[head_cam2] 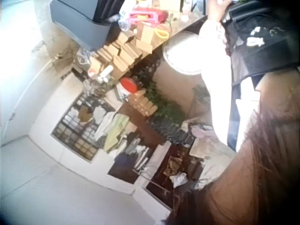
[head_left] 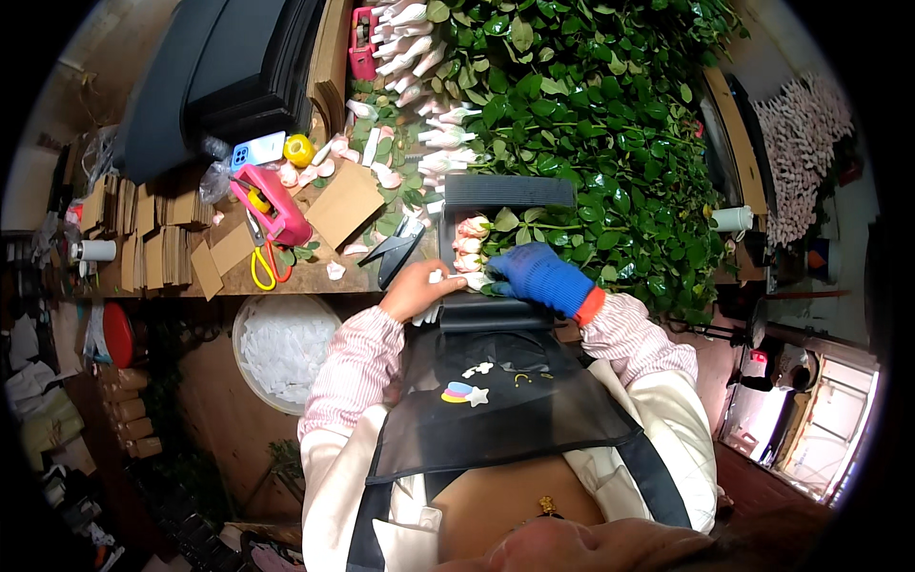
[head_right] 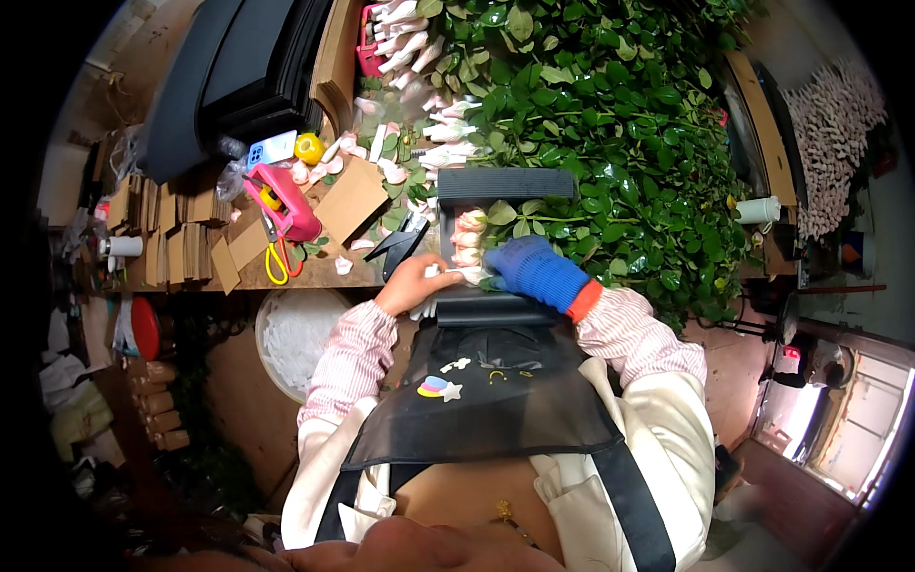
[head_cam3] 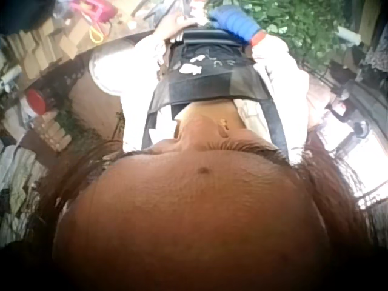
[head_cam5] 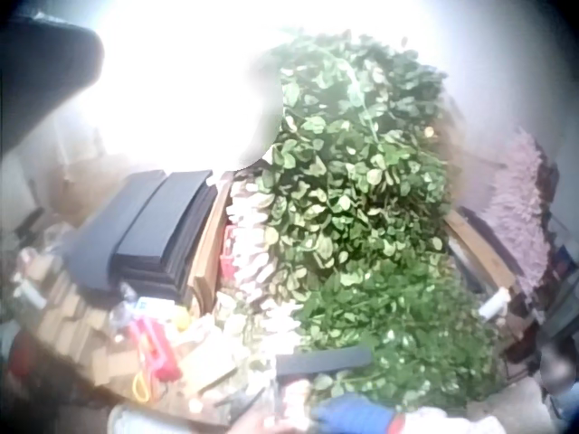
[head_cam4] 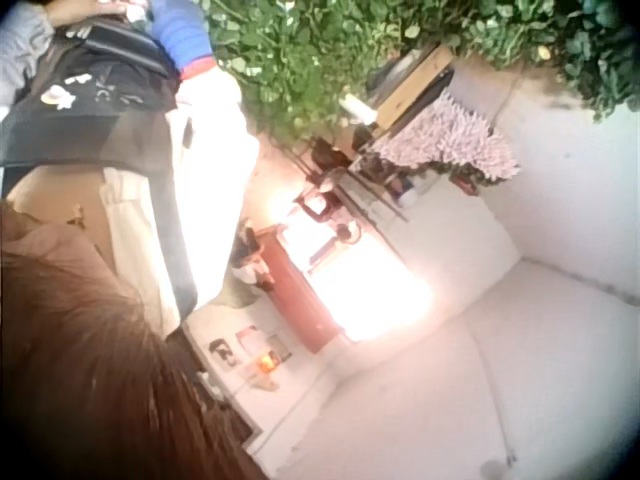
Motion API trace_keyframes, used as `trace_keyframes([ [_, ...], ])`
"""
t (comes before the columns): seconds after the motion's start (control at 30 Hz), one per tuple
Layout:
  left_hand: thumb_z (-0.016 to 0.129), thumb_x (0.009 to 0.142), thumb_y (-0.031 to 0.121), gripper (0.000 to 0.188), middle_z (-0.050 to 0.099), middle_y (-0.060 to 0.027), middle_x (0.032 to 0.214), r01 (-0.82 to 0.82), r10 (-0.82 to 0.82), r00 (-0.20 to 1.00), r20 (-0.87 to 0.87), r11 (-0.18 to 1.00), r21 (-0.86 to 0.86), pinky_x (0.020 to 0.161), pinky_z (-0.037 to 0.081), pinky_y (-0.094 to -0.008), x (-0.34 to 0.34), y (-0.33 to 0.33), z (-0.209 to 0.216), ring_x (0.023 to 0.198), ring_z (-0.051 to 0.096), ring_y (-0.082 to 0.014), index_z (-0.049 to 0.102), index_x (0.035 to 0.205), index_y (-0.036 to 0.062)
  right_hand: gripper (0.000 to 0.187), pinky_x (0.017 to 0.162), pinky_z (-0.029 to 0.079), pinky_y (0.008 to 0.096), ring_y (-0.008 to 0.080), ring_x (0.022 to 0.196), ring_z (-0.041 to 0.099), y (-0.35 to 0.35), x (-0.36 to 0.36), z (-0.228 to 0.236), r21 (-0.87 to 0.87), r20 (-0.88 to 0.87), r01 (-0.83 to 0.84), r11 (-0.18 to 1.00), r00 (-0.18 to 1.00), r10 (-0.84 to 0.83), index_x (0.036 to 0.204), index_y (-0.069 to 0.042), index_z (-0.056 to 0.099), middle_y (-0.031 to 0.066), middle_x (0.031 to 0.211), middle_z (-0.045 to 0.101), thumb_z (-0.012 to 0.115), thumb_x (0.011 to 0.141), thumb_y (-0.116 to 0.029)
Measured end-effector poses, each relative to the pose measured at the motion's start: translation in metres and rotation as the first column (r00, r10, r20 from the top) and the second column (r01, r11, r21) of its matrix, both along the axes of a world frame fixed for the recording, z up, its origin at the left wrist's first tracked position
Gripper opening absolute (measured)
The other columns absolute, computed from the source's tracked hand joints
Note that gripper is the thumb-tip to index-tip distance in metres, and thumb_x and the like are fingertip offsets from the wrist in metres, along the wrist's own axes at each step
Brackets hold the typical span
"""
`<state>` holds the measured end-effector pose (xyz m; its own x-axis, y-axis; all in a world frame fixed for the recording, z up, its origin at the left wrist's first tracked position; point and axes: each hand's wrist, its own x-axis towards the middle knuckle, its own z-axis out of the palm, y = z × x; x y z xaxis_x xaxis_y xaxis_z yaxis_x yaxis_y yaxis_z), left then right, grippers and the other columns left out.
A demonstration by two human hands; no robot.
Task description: The person assembles floral arrangements by placing green leafy stems into black rectangular holders. They use a pink glue gun to secure the stems and occasionally use scissors to trim the foliage. The finished units are stacked on the table.
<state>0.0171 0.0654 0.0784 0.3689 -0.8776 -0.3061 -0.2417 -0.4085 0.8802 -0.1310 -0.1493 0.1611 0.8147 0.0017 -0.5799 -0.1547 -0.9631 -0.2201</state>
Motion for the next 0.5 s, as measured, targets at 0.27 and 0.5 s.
trace_keyframes([
  [0.27,0.07,0.1,0.026,0.025,0.065,0.0012,0.076,-0.271,0.235,0.937,-0.26,0.956,-0.115,0.063,0.042,-0.0273,-0.033,-0.002,-0.019,0.07,0.054,-0.0089,0.071,0.091,0.0027,0.02,0.075,0.059,0.0487,0.0346,0.088,0.077,0.009,0.008,-0.033,-0.123,-0.042,-0.085,0.989,0.996,0.08,0.105,-0.014,0.075,0.0155,0.09,0.077,0.066,0.09,-0.024],
  [0.5,0.075,0.098,0.03,0.026,0.068,0.0006,0.082,-0.785,0.737,0.579,-0.348,0.619,0.005,0.07,0.049,-0.0254,0.025,0.131,-0.03,0.075,0.062,-0.0113,0.074,0.106,0.0053,0.013,0.064,0.054,0.0493,0.0343,0.078,0.074,0.008,-0.001,-0.043,-0.148,0.102,-0.244,0.958,0.96,0.26,0.105,-0.016,0.066,0.0131,0.086,0.074,0.06,0.097,-0.024],
])
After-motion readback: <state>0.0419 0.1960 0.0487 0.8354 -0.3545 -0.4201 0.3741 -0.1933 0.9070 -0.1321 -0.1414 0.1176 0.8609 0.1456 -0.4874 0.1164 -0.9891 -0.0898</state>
